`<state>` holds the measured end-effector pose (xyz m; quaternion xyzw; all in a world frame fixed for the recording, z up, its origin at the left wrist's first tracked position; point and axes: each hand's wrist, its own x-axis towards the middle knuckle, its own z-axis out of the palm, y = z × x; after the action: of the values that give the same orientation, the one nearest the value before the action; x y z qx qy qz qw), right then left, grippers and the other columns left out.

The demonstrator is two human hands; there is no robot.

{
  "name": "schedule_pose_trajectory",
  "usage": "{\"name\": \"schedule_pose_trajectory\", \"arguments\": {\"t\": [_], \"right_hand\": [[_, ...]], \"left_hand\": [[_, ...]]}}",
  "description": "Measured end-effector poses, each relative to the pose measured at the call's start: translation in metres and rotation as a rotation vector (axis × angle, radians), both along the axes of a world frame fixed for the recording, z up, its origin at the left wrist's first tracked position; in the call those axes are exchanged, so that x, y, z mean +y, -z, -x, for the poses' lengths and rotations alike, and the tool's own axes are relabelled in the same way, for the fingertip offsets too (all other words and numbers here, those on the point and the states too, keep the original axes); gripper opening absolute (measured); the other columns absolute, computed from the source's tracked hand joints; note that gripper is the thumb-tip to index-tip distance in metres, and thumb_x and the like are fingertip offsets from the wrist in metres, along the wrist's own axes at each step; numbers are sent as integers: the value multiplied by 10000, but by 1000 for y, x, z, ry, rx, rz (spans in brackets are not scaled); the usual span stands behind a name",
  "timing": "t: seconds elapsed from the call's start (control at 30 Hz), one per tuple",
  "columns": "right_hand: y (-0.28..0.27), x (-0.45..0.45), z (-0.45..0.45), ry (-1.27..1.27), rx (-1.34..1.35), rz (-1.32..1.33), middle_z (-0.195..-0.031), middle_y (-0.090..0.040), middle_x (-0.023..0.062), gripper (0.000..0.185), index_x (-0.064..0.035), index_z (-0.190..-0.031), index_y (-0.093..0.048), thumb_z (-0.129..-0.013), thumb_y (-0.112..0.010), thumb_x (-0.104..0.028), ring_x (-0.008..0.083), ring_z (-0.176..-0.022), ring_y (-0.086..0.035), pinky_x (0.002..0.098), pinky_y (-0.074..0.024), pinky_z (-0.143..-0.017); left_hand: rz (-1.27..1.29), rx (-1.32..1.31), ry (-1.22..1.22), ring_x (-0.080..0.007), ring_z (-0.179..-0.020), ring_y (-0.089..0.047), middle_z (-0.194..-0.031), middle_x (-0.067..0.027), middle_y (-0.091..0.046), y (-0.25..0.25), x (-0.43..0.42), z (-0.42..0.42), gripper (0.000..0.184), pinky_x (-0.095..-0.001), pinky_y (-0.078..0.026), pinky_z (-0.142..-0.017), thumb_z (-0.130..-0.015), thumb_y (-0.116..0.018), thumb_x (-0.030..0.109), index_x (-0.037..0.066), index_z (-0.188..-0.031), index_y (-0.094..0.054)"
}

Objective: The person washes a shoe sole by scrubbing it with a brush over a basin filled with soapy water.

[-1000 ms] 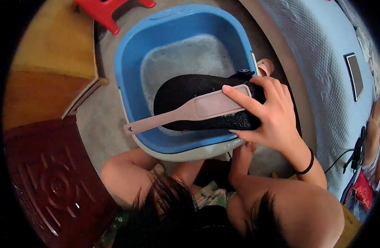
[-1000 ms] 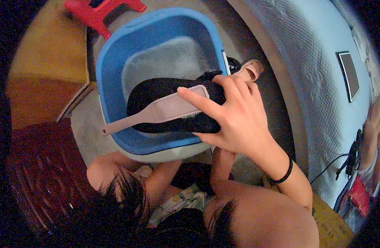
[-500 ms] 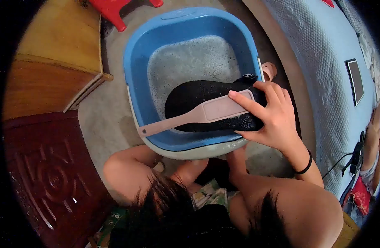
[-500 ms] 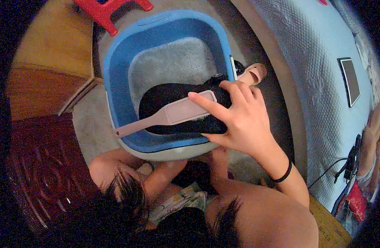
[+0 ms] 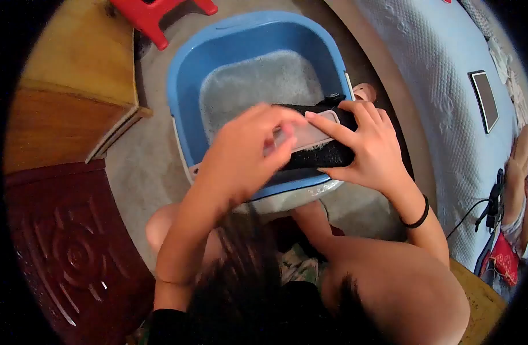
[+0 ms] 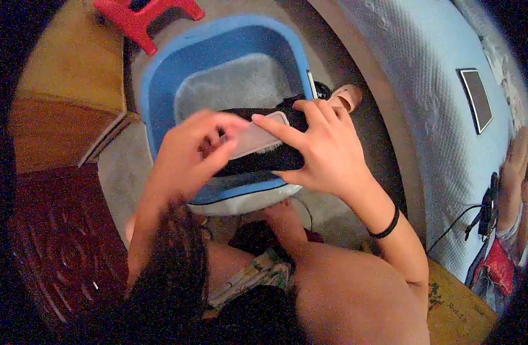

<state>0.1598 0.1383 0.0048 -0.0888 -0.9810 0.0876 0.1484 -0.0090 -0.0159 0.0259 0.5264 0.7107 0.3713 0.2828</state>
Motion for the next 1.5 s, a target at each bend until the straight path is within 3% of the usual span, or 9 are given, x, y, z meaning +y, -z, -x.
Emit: {"name": "schedule_pose_trajectory", "arguments": {"t": [0.07,0.2,0.33,0.43,0.63,0.87,1.03,1.27,1.5], "right_hand": [[0,0,0,2,-15,-5,-1094,-550,118,786,-319,-1272,-599,-517,-807,-382,298,-968,-530,393,-414,-790],[0,0,1,17,-27,-3,-1090,-548,113,795,-315,-1270,-602,-505,-805,-385,293,-944,-525,386,-410,-786],[-2,-2,2,28,-56,-1,-1083,-545,109,801,-318,-1268,-604,-496,-802,-400,291,-939,-522,380,-406,-782],[-3,-1,3,22,-70,6,-1084,-541,111,785,-306,-1265,-608,-511,-793,-414,295,-953,-526,383,-405,-790],[-4,2,6,41,-132,20,-1103,-529,121,765,-271,-1258,-612,-524,-785,-398,305,-967,-531,403,-407,-809],[-6,3,8,41,-206,52,-1121,-525,130,828,-224,-1291,-569,-509,-799,-373,328,-966,-537,443,-414,-830],[-10,4,7,43,-256,103,-1157,-516,125,1013,-298,-1404,-444,-472,-830,-393,307,-1033,-514,430,-406,-843],[-10,-6,9,87,-251,61,-1163,-519,105,1087,-220,-1460,-344,-504,-831,-392,292,-1049,-511,417,-393,-871],[-5,-9,6,105,-163,67,-1137,-526,96,1112,-204,-1464,-335,-493,-841,-395,288,-1029,-513,409,-393,-869]], "left_hand": [[-152,242,15,-239,-882,-582,-940,-99,-588,20,15,14,343,-320,-476,-791,-747,-750,172,48,-1036,-614],[-35,182,122,-284,-948,-577,-1018,-125,-571,22,18,11,614,-345,-478,-823,-658,-818,268,60,-1166,-542],[-55,246,168,-312,-1045,-556,-1120,-128,-544,36,12,10,666,-370,-466,-878,-662,-810,238,84,-1230,-499],[61,30,84,-332,-1040,-555,-1115,-121,-550,37,14,14,618,-379,-467,-879,-662,-804,200,85,-1198,-520],[-16,202,108,-319,-998,-560,-1085,-104,-552,33,23,17,491,-379,-469,-850,-657,-800,165,74,-1083,-573],[110,74,206,-318,-1010,-549,-1064,-101,-541,24,36,29,459,-384,-463,-856,-655,-801,181,79,-1047,-586],[77,62,214,-329,-1001,-550,-1043,-103,-536,23,37,34,467,-391,-466,-847,-662,-799,207,70,-1053,-584],[34,172,172,-340,-993,-560,-1050,-126,-550,34,34,27,473,-399,-466,-848,-701,-776,240,64,-1097,-588],[-13,132,-141,-333,-988,-579,-1071,-129,-555,53,7,12,509,-391,-476,-842,-771,-740,264,121,-1236,-588]]}}
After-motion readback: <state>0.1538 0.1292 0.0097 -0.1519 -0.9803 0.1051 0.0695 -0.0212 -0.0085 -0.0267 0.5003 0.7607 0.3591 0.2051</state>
